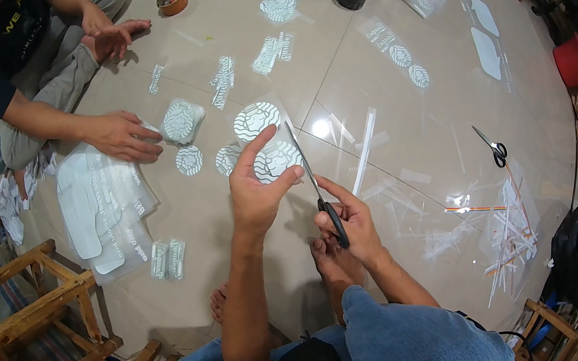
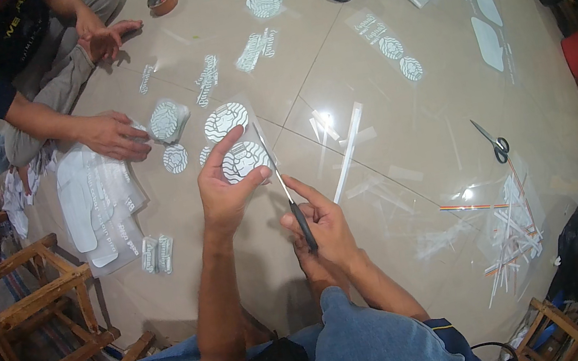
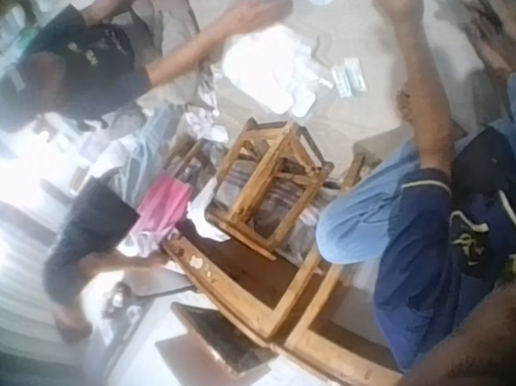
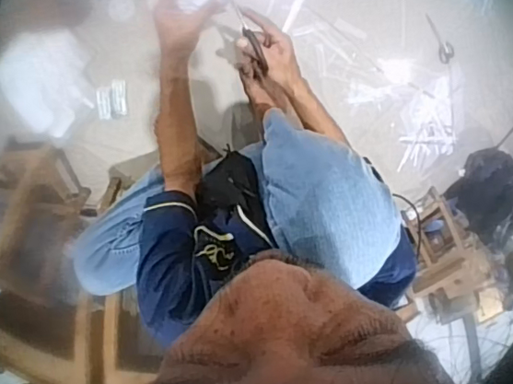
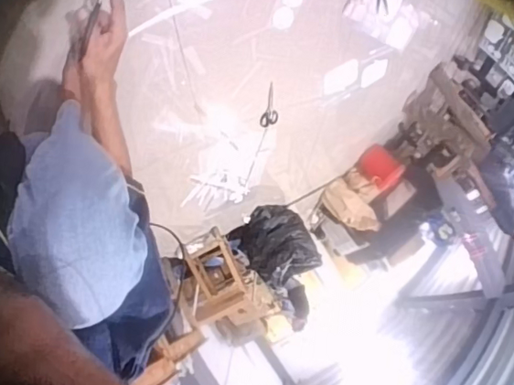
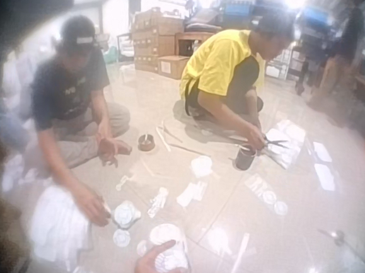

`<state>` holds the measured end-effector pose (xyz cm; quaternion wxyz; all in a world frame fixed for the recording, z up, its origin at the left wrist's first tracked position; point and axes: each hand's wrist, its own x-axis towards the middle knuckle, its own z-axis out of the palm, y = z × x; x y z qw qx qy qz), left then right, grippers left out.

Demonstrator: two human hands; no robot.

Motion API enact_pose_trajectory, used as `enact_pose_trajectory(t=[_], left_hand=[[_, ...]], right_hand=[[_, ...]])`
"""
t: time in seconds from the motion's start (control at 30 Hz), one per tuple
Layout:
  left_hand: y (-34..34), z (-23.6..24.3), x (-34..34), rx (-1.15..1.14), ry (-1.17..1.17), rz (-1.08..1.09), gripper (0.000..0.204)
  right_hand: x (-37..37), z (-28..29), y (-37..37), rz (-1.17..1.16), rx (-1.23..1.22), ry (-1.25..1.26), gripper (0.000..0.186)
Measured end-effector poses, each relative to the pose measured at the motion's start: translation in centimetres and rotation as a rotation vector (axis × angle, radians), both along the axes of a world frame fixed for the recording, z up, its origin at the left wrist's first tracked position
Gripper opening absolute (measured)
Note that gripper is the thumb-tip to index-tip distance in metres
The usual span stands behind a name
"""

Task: The person sits on the floor and uses scissors to cut patterned shapes out of a white foam-like material. They repeatedly pick up sheets, cut along the printed outlines, and place the finished cutouts on the floor. Other people are also working on similar tasks nearby.

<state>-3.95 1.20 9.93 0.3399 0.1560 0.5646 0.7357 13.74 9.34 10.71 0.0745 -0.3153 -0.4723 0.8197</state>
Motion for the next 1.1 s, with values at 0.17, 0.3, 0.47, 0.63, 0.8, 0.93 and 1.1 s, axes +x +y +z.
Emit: enact_pose_trajectory(t=[0.17,0.3,0.47,0.63,0.8,0.93,1.1], left_hand=[[0.2,0.4,0.1,-0.015,0.035,0.005,0.069],[0.0,0.2,0.4,-0.015,-0.003,-0.049,0.072],[0.0,0.6,0.6,-0.022,-0.001,-0.055,0.071],[0.0,0.5,0.7,-0.021,0.003,-0.067,0.071],[0.1,0.0,0.7,-0.034,0.032,-0.091,0.071],[0.1,0.1,0.9,-0.027,-0.024,-0.120,0.070],[0.3,-0.5,1.4,-0.039,0.125,-0.189,0.069]], right_hand=[[-0.4,0.2,0.4,-0.007,0.041,-0.008,0.072],[-0.6,-0.3,0.7,-0.022,0.051,0.000,0.073],[-0.9,-0.4,0.8,-0.038,0.056,0.008,0.073],[-1.1,-0.2,1.1,-0.040,0.066,0.002,0.073],[-1.6,0.0,1.5,-0.047,0.057,-0.009,0.074],[-2.1,0.1,2.1,-0.048,0.083,-0.002,0.074],[-3.1,0.2,3.8,-0.169,0.126,0.027,0.072]])
